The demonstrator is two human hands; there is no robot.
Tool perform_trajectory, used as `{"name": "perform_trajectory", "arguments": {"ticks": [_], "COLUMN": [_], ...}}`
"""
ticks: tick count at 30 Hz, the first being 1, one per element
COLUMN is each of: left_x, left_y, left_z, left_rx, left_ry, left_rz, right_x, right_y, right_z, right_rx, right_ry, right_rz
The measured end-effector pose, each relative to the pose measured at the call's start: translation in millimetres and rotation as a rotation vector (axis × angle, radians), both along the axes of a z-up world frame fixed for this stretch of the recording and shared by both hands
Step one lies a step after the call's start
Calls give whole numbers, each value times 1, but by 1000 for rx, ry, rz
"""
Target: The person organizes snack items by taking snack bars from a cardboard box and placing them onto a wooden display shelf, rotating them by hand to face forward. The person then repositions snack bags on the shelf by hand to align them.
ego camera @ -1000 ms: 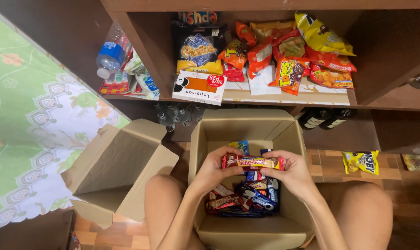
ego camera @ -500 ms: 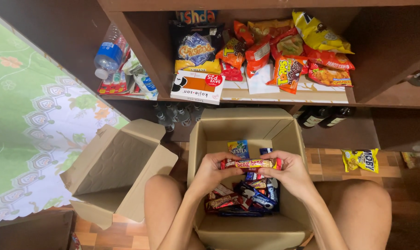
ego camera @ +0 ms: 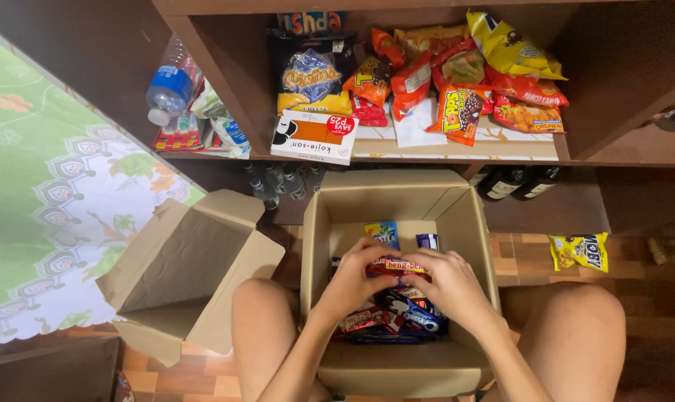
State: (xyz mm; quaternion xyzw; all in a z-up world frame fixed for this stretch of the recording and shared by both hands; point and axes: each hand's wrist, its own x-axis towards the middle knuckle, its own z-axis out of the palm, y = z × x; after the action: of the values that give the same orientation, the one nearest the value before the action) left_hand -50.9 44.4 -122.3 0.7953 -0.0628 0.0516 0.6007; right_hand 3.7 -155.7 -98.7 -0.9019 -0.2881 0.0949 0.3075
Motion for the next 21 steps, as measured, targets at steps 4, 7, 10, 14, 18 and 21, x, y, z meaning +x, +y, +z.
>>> {"name": "perform_trajectory", "arguments": {"ticks": [4, 7, 10, 14, 18, 21], "left_x": [1, -3, 0, -3, -2, -3], "left_y": [6, 11, 14, 9, 10, 10], "left_z": [-10, -10, -6, -11, -14, -12], "left_rx": [53, 91, 89, 23, 25, 21], "left_ry": [107, 92, 70, 109, 101, 83], "left_rz": [1, 13, 18, 6, 7, 17], "right_x": [3, 3, 11, 9, 7, 5], "right_y": [0, -3, -6, -8, -8, -8], "right_z": [8, 19, 17, 15, 20, 12], "right_rx": [-2, -17, -72, -34, -87, 14], "right_ry": [40, 64, 346, 332, 192, -8], "right_rz": [31, 68, -105, -95, -54, 49]}}
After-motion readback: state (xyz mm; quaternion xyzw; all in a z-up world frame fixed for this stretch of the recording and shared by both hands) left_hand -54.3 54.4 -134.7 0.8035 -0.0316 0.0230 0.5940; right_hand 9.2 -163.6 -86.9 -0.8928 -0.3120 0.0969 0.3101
